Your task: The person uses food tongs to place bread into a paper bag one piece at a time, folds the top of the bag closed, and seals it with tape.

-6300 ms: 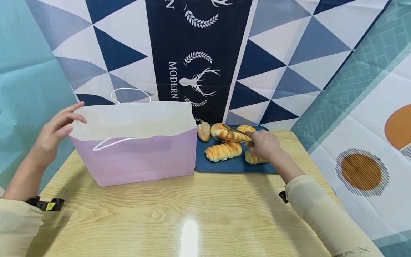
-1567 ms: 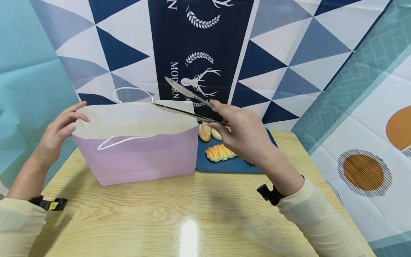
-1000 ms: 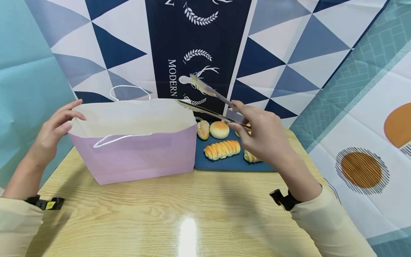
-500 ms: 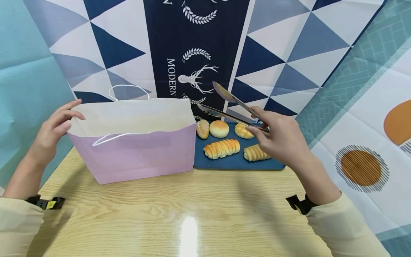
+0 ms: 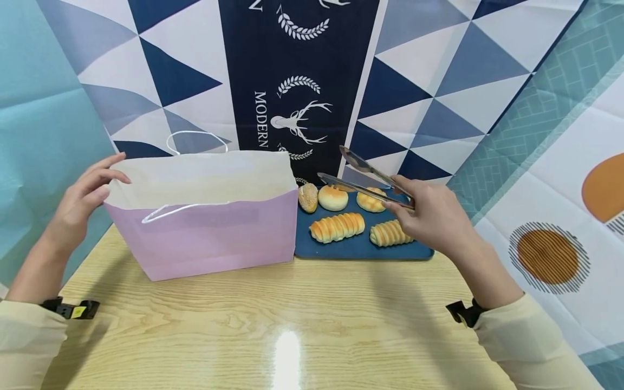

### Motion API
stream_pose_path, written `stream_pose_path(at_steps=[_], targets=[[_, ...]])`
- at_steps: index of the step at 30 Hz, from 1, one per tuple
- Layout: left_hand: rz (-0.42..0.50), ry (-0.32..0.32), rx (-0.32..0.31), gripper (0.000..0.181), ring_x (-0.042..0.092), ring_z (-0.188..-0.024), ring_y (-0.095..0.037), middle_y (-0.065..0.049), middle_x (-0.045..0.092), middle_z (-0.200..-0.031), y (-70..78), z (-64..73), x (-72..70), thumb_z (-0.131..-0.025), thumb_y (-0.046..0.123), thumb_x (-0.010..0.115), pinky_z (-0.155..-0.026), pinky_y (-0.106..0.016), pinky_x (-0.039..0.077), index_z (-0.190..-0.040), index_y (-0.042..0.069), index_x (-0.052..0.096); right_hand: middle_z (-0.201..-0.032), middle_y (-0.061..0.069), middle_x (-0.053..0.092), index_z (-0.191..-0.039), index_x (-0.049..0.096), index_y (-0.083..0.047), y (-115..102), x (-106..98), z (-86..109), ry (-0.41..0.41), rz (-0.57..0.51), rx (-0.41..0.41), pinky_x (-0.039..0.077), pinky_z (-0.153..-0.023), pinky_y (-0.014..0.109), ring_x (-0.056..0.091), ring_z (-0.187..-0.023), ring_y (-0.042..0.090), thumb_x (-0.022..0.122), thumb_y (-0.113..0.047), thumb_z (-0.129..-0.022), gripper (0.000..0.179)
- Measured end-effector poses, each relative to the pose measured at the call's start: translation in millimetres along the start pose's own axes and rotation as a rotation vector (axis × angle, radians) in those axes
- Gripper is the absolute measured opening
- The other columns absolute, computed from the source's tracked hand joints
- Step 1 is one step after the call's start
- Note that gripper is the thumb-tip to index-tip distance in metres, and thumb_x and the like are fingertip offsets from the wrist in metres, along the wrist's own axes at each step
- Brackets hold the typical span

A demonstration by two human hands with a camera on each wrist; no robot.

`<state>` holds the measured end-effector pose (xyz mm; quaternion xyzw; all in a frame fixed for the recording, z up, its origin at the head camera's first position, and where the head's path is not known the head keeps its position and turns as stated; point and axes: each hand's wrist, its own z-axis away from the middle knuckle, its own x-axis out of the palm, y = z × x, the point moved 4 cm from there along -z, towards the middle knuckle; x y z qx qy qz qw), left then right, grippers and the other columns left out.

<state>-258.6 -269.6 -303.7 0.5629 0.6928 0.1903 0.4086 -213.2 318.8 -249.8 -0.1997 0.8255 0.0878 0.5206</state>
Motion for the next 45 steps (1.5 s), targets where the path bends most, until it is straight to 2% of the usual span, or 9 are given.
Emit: stream_pose_path(at_steps=[6,10,16,23,27,29,38,42,45], targets=[[-0.007,0.001,0.001,0.031,0.026,-0.156,-0.021,-0.006,0.036,-0.169,1.0,-0.4,-0.3,-0.104,0.012,0.043,-0.116,-0.031,0.022,-0.119,-0.004,0.065,-0.057,-0.007,0.045,-0.148,0.059,-0.003,6.7,18.3,4.7,-0.076,-0.022,0.008,0.032,-0.047,0.032,0.036,-0.045,0.011,0.075,-0.029,-0.101,0.056],[-0.007,-0.004,0.004,0.031,0.026,-0.156,-0.021,-0.005,0.036,-0.168,1.4,-0.3,-0.4,-0.104,0.012,0.042,-0.116,-0.031,0.022,-0.119,-0.003,0.065,-0.055,-0.009,0.041,-0.147,0.06,-0.001,8.9,29.0,7.4,-0.104,-0.045,-0.051,0.031,-0.045,0.03,0.033,-0.044,0.007,0.076,-0.026,-0.1,0.056],[-0.002,-0.009,0.002,0.031,0.025,-0.156,-0.021,-0.004,0.035,-0.169,2.3,0.4,-0.2,-0.104,0.012,0.042,-0.116,-0.031,0.023,-0.12,-0.004,0.064,-0.076,-0.007,0.065,-0.141,0.065,0.0,13.7,38.9,10.6,-0.134,-0.047,-0.126,0.033,-0.046,0.027,0.035,-0.047,0.001,0.081,-0.02,-0.095,0.052],[-0.013,-0.002,0.002,0.032,0.026,-0.156,-0.021,-0.007,0.036,-0.169,3.7,-0.2,-0.4,-0.104,0.012,0.042,-0.116,-0.031,0.022,-0.119,-0.004,0.064,-0.069,-0.01,0.06,-0.138,0.068,-0.003,20.7,48.2,16.6,-0.173,-0.029,-0.191,0.037,-0.048,0.025,0.039,-0.049,-0.004,0.085,-0.016,-0.091,0.052],[-0.01,-0.005,0.002,0.031,0.026,-0.156,-0.021,-0.007,0.035,-0.169,3.3,0.4,0.1,-0.104,0.012,0.042,-0.116,-0.031,0.022,-0.119,-0.004,0.064,-0.091,0.0,0.077,-0.137,0.07,-0.004,24.8,54.6,18.8,-0.203,-0.018,-0.178,0.037,-0.048,0.026,0.043,-0.051,-0.005,0.086,-0.016,-0.09,0.051],[-0.006,-0.008,0.002,0.031,0.026,-0.156,-0.021,-0.007,0.035,-0.169,2.9,1.0,0.4,-0.104,0.012,0.042,-0.116,-0.031,0.023,-0.119,-0.004,0.064,-0.108,0.007,0.079,-0.137,0.07,-0.004,27.7,58.5,19.9,-0.232,-0.016,-0.153,0.036,-0.047,0.027,0.043,-0.049,-0.003,0.085,-0.016,-0.09,0.051],[-0.006,-0.013,0.006,0.031,0.025,-0.156,-0.021,-0.005,0.035,-0.169,2.6,2.8,2.3,-0.104,0.012,0.042,-0.116,-0.031,0.022,-0.119,-0.004,0.064,-0.116,0.014,0.077,-0.138,0.07,-0.005,38.7,69.7,21.7,-0.308,0.025,-0.122,0.039,-0.052,0.031,0.047,-0.054,0.004,0.084,-0.013,-0.09,0.051],[-0.009,-0.01,0.003,0.031,0.024,-0.157,-0.021,-0.005,0.035,-0.169,2.8,3.3,2.0,-0.105,0.012,0.042,-0.116,-0.031,0.021,-0.12,-0.004,0.064,-0.12,0.016,0.076,-0.138,0.07,-0.005,39.9,72.6,19.9,-0.311,0.054,-0.136,0.052,-0.061,0.04,0.069,-0.073,0.019,0.085,-0.015,-0.09,0.052],[-0.011,-0.007,0.003,0.031,0.024,-0.157,-0.02,-0.007,0.034,-0.17,2.9,3.1,1.7,-0.105,0.012,0.042,-0.116,-0.031,0.021,-0.12,-0.004,0.064,-0.122,0.017,0.075,-0.138,0.069,-0.004,39.5,74.6,18.0,-0.315,0.079,-0.138,0.057,-0.072,0.05,0.074,-0.091,0.032,0.085,-0.014,-0.089,0.052]])
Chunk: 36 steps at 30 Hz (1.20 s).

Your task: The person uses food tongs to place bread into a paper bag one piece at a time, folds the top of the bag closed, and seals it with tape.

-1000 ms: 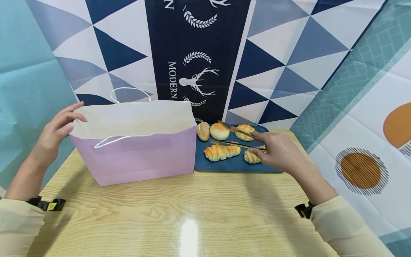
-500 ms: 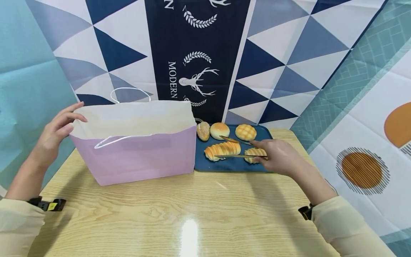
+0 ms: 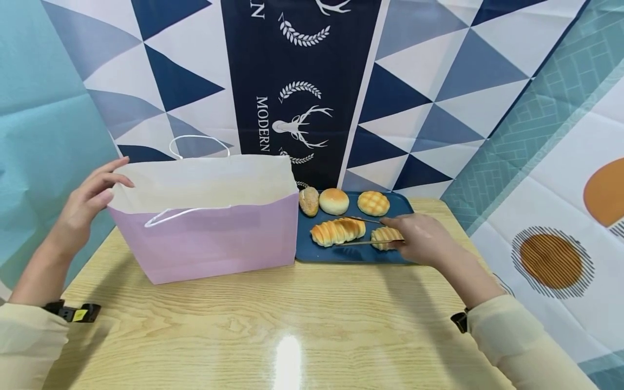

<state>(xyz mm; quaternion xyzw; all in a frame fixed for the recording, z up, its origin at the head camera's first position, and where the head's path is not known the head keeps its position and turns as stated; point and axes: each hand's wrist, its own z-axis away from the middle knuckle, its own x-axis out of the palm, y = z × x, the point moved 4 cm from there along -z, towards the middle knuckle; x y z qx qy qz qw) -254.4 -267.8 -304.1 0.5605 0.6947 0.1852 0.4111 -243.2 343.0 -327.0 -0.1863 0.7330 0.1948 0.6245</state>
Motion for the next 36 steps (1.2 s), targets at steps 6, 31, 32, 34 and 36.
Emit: stream_pose_path(at_steps=[6,31,32,34,36], targets=[[0.002,0.001,0.008,0.031,0.025,-0.157,-0.02,-0.004,0.036,-0.169,-1.0,-0.1,0.3,-0.105,0.012,0.042,-0.116,-0.031,0.021,-0.119,-0.004,0.064,-0.121,0.017,0.075,-0.139,0.068,-0.005,-2.1,2.4,-8.2,-0.028,0.028,0.017,0.052,-0.06,0.043,0.069,-0.077,0.025,0.082,-0.007,-0.09,0.051],[-0.017,0.005,0.012,0.031,0.027,-0.156,-0.02,-0.006,0.036,-0.169,-1.9,-0.2,-1.5,-0.105,0.012,0.042,-0.116,-0.03,0.022,-0.119,-0.005,0.064,-0.11,0.013,0.077,-0.132,0.073,-0.006,-16.2,2.2,-22.7,-0.03,0.197,-0.016,0.043,-0.047,0.035,0.059,-0.059,0.021,0.08,-0.007,-0.092,0.04],[-0.016,0.005,0.012,0.031,0.027,-0.156,-0.02,-0.005,0.036,-0.169,-1.7,-0.3,-1.5,-0.105,0.012,0.042,-0.116,-0.03,0.023,-0.119,-0.005,0.064,-0.112,0.013,0.077,-0.132,0.072,-0.006,-16.2,2.0,-22.7,-0.03,0.197,-0.015,0.042,-0.046,0.035,0.058,-0.059,0.02,0.08,-0.008,-0.093,0.04],[-0.016,0.006,0.011,0.031,0.027,-0.155,-0.02,-0.005,0.036,-0.169,-1.4,-0.5,-1.5,-0.105,0.012,0.042,-0.115,-0.03,0.023,-0.119,-0.004,0.064,-0.114,0.014,0.077,-0.133,0.072,-0.006,-15.9,2.2,-22.4,-0.03,0.195,-0.015,0.04,-0.045,0.034,0.055,-0.056,0.019,0.08,-0.008,-0.093,0.04],[-0.014,0.004,0.011,0.031,0.027,-0.155,-0.02,-0.005,0.036,-0.168,-1.2,-0.6,-1.5,-0.105,0.012,0.042,-0.115,-0.03,0.023,-0.119,-0.004,0.064,-0.114,0.014,0.077,-0.133,0.072,-0.007,-15.5,2.2,-21.9,-0.03,0.192,-0.015,0.039,-0.045,0.033,0.053,-0.055,0.017,0.08,-0.008,-0.093,0.041]])
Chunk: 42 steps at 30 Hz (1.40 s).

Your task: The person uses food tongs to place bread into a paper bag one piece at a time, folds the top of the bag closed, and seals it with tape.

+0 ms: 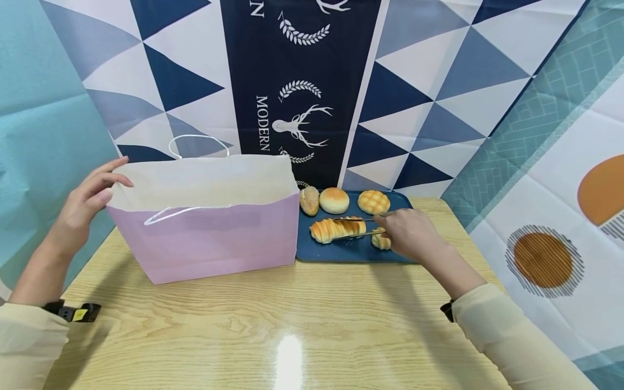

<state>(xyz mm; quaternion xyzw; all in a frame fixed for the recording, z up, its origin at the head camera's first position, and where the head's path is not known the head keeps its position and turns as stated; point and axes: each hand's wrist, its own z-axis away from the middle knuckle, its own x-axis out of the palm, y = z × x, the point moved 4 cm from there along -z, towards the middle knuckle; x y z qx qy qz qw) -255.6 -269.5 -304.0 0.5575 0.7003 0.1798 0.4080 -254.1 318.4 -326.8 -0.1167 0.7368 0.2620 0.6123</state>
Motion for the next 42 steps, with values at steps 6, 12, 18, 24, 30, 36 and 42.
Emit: stream_pose_path(at_steps=[6,12,18,24,30,36,42], targets=[[0.004,-0.005,0.001,0.031,0.027,-0.155,-0.019,-0.008,0.036,-0.169,0.7,0.2,-0.3,-0.106,0.012,0.042,-0.114,-0.03,0.023,-0.12,-0.005,0.064,-0.113,0.014,0.078,-0.132,0.073,-0.007,0.5,-1.6,1.2,0.012,-0.009,-0.012,0.042,-0.046,0.034,0.058,-0.057,0.02,0.08,-0.008,-0.092,0.041],[0.004,-0.002,0.002,0.031,0.026,-0.156,-0.02,-0.007,0.035,-0.169,1.2,0.0,-0.6,-0.105,0.012,0.042,-0.115,-0.03,0.022,-0.119,-0.004,0.064,-0.112,0.013,0.078,-0.133,0.072,-0.005,2.6,-5.9,3.0,0.03,-0.044,-0.012,0.047,-0.051,0.036,0.065,-0.065,0.023,0.08,-0.006,-0.093,0.041],[0.003,-0.003,0.001,0.031,0.025,-0.156,-0.02,-0.005,0.036,-0.169,2.2,-0.5,-1.1,-0.105,0.012,0.042,-0.115,-0.03,0.022,-0.119,-0.004,0.064,-0.113,0.015,0.077,-0.134,0.071,-0.001,5.0,-15.1,5.9,0.059,-0.071,-0.009,0.05,-0.057,0.036,0.062,-0.063,0.017,0.079,-0.006,-0.092,0.042],[0.008,-0.001,0.001,0.031,0.026,-0.156,-0.02,-0.003,0.037,-0.168,1.7,0.6,-1.1,-0.105,0.012,0.042,-0.115,-0.03,0.022,-0.119,-0.004,0.064,-0.116,0.016,0.077,-0.135,0.072,-0.003,6.2,-21.9,7.1,0.103,-0.066,-0.02,0.049,-0.056,0.037,0.06,-0.061,0.016,0.081,-0.008,-0.092,0.044],[0.012,-0.003,-0.004,0.031,0.025,-0.156,-0.02,-0.007,0.035,-0.169,1.4,1.0,0.2,-0.105,0.012,0.042,-0.116,-0.031,0.022,-0.12,-0.004,0.064,-0.119,0.017,0.076,-0.136,0.07,-0.003,8.4,-26.7,9.9,0.153,-0.065,-0.026,0.048,-0.054,0.039,0.067,-0.07,0.025,0.08,-0.006,-0.092,0.045],[0.003,0.002,-0.013,0.031,0.025,-0.156,-0.02,-0.005,0.035,-0.169,1.9,1.4,0.6,-0.106,0.013,0.042,-0.116,-0.031,0.021,-0.12,-0.004,0.064,-0.119,0.02,0.076,-0.136,0.07,-0.002,10.9,-32.5,12.6,0.231,-0.093,-0.033,0.049,-0.054,0.041,0.072,-0.076,0.028,0.081,-0.007,-0.091,0.047],[0.007,0.002,-0.021,0.032,0.025,-0.156,-0.02,-0.006,0.035,-0.169,1.8,1.4,1.0,-0.106,0.014,0.042,-0.117,-0.031,0.02,-0.121,-0.003,0.064,-0.113,0.019,0.077,-0.135,0.071,-0.001,13.6,-40.0,13.2,0.302,-0.09,-0.042,0.036,-0.048,0.033,0.059,-0.058,0.014,0.083,-0.009,-0.09,0.047]])
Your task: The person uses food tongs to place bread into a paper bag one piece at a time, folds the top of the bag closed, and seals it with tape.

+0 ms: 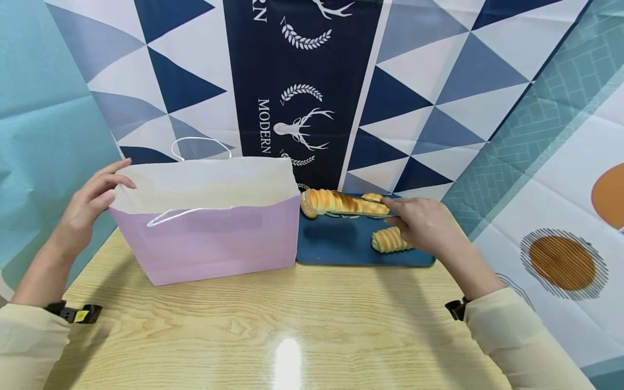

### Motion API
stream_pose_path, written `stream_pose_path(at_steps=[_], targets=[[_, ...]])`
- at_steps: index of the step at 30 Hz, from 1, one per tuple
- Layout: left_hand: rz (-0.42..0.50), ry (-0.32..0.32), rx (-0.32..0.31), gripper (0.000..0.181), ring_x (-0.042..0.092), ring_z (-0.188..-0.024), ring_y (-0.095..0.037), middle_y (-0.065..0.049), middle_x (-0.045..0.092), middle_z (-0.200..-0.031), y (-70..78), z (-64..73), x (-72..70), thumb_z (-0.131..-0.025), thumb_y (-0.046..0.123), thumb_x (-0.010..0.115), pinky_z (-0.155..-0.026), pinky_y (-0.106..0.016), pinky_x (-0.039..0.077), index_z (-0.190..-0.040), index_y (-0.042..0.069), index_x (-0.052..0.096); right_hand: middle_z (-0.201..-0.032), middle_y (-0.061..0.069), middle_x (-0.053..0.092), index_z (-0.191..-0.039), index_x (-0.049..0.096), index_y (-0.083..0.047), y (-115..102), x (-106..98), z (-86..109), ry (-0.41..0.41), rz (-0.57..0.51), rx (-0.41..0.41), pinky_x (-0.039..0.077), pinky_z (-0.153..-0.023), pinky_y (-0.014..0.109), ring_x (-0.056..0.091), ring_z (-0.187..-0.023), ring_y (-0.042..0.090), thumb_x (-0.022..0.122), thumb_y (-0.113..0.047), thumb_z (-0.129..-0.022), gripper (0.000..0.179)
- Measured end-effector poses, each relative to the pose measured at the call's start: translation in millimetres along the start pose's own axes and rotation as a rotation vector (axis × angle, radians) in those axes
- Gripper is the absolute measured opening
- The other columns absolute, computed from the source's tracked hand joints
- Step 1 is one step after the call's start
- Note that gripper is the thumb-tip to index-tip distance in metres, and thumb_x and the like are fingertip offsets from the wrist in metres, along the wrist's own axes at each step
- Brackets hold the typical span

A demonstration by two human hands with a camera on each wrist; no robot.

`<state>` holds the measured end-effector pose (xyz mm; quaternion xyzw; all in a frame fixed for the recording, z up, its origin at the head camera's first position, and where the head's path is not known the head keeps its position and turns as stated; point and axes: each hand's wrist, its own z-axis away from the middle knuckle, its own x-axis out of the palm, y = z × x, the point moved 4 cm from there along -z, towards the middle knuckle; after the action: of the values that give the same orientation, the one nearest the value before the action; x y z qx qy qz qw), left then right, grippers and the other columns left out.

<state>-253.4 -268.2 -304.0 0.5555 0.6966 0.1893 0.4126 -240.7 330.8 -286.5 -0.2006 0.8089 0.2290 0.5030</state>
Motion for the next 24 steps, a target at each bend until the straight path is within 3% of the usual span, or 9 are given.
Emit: stream_pose_path(at_steps=[10,17,24], targets=[[0.006,0.003,0.011,0.032,0.025,-0.156,-0.02,-0.006,0.035,-0.169,-2.5,-0.2,-0.2,-0.106,0.014,0.042,-0.116,-0.031,0.02,-0.12,-0.003,0.064,-0.111,0.019,0.078,-0.135,0.071,-0.003,-0.5,-16.2,-4.2,0.108,0.009,-0.01,0.028,-0.047,0.03,0.034,-0.048,0.005,0.085,-0.011,-0.088,0.05],[0.007,0.004,-0.002,0.032,0.025,-0.156,-0.02,-0.004,0.035,-0.169,-2.5,0.1,-0.6,-0.106,0.015,0.042,-0.116,-0.032,0.02,-0.121,-0.002,0.064,-0.119,0.018,0.077,-0.138,0.07,-0.005,-1.4,-33.0,-12.0,0.13,0.038,0.044,0.027,-0.047,0.032,0.033,-0.047,0.008,0.081,-0.009,-0.093,0.046],[0.008,0.006,-0.003,0.032,0.024,-0.156,-0.02,-0.006,0.034,-0.169,-3.2,0.7,-0.6,-0.105,0.015,0.042,-0.117,-0.032,0.02,-0.12,-0.002,0.064,-0.104,0.015,0.079,-0.136,0.071,-0.004,-2.6,-45.9,-19.0,0.182,0.055,0.035,0.03,-0.047,0.034,0.04,-0.05,0.011,0.082,-0.009,-0.091,0.046]])
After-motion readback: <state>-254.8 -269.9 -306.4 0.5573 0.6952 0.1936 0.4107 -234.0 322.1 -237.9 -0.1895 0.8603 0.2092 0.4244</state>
